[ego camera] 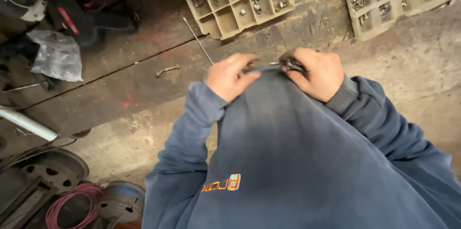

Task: Searching through organizer bins and matching nuts to bolts on a workbench.

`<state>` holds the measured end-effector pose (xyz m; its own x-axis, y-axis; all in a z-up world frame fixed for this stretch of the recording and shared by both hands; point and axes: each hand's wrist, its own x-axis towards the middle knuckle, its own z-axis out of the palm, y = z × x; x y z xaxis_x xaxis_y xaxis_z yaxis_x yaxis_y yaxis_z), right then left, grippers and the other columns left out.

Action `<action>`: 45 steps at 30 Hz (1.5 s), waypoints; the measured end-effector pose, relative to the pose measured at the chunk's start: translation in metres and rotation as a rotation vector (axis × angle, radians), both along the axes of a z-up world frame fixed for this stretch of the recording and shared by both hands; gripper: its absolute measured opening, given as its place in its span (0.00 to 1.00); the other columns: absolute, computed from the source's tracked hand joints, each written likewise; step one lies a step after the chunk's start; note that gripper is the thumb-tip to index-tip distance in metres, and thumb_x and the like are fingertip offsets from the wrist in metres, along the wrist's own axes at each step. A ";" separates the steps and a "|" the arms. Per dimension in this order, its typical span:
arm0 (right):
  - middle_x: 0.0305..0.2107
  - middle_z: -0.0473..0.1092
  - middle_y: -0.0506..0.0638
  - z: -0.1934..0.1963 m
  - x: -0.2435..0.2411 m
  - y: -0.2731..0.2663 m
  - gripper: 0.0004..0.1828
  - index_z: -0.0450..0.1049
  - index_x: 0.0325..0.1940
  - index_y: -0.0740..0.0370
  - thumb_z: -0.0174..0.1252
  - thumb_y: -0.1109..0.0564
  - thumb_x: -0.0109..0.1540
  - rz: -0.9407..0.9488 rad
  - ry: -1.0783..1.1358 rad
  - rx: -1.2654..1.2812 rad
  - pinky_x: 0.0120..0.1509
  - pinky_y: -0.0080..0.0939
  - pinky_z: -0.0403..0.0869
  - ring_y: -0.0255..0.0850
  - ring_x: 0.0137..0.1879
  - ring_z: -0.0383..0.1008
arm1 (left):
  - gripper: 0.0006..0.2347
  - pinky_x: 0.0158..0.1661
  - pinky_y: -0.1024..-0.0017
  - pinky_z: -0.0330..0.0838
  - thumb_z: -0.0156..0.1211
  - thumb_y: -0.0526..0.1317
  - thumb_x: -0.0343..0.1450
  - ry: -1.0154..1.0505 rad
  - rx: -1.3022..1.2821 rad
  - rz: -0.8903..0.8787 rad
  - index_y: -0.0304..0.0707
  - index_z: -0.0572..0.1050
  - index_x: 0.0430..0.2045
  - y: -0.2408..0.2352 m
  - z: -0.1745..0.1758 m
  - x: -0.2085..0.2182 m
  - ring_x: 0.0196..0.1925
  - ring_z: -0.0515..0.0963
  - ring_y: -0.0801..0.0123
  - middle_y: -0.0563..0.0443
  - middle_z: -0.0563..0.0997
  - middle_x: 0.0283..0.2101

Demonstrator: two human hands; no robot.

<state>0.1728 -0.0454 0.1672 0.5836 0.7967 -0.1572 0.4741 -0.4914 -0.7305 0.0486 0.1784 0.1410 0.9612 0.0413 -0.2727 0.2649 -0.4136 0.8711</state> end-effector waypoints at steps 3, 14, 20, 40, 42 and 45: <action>0.33 0.77 0.55 0.004 -0.004 0.009 0.11 0.77 0.48 0.60 0.65 0.57 0.63 0.027 0.064 0.056 0.39 0.45 0.75 0.51 0.37 0.79 | 0.13 0.37 0.63 0.75 0.64 0.40 0.72 -0.191 -0.047 0.011 0.33 0.78 0.48 -0.015 0.008 -0.002 0.38 0.82 0.50 0.42 0.81 0.40; 0.26 0.75 0.53 0.001 0.017 0.012 0.10 0.77 0.40 0.62 0.67 0.54 0.62 0.305 0.189 0.196 0.33 0.43 0.71 0.47 0.30 0.77 | 0.08 0.40 0.64 0.77 0.69 0.33 0.70 -0.388 0.041 0.248 0.35 0.79 0.40 -0.037 0.026 -0.028 0.39 0.84 0.54 0.45 0.83 0.38; 0.28 0.77 0.51 -0.016 0.030 0.005 0.09 0.77 0.41 0.63 0.60 0.55 0.66 0.414 0.559 0.237 0.36 0.38 0.73 0.42 0.31 0.79 | 0.12 0.34 0.65 0.74 0.75 0.34 0.65 -0.544 0.120 0.236 0.34 0.81 0.39 -0.041 0.033 -0.032 0.33 0.84 0.58 0.47 0.84 0.35; 0.26 0.76 0.51 -0.016 0.037 -0.012 0.07 0.78 0.42 0.63 0.61 0.56 0.66 0.376 0.465 0.295 0.34 0.38 0.72 0.41 0.28 0.77 | 0.05 0.42 0.76 0.81 0.67 0.27 0.72 -0.276 -0.415 0.370 0.28 0.81 0.40 -0.059 0.028 -0.026 0.38 0.88 0.69 0.44 0.86 0.37; 0.27 0.76 0.51 -0.016 0.037 -0.014 0.07 0.78 0.41 0.62 0.62 0.56 0.66 0.361 0.465 0.326 0.35 0.38 0.72 0.41 0.30 0.78 | 0.04 0.42 0.75 0.82 0.66 0.27 0.72 -0.236 -0.433 0.389 0.27 0.81 0.39 -0.059 0.029 -0.024 0.39 0.88 0.69 0.44 0.87 0.37; 0.25 0.75 0.50 -0.016 0.036 -0.019 0.07 0.78 0.41 0.63 0.64 0.56 0.64 0.312 0.431 0.305 0.33 0.39 0.71 0.41 0.27 0.76 | 0.02 0.45 0.75 0.82 0.64 0.26 0.74 -0.211 -0.591 0.439 0.27 0.81 0.38 -0.063 0.021 -0.025 0.40 0.87 0.72 0.45 0.86 0.36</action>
<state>0.2092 -0.0645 0.1515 0.2499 0.9661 -0.0651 0.1925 -0.1154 -0.9745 0.0240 0.1156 0.1624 0.9243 0.3360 -0.1811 0.1011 0.2421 0.9650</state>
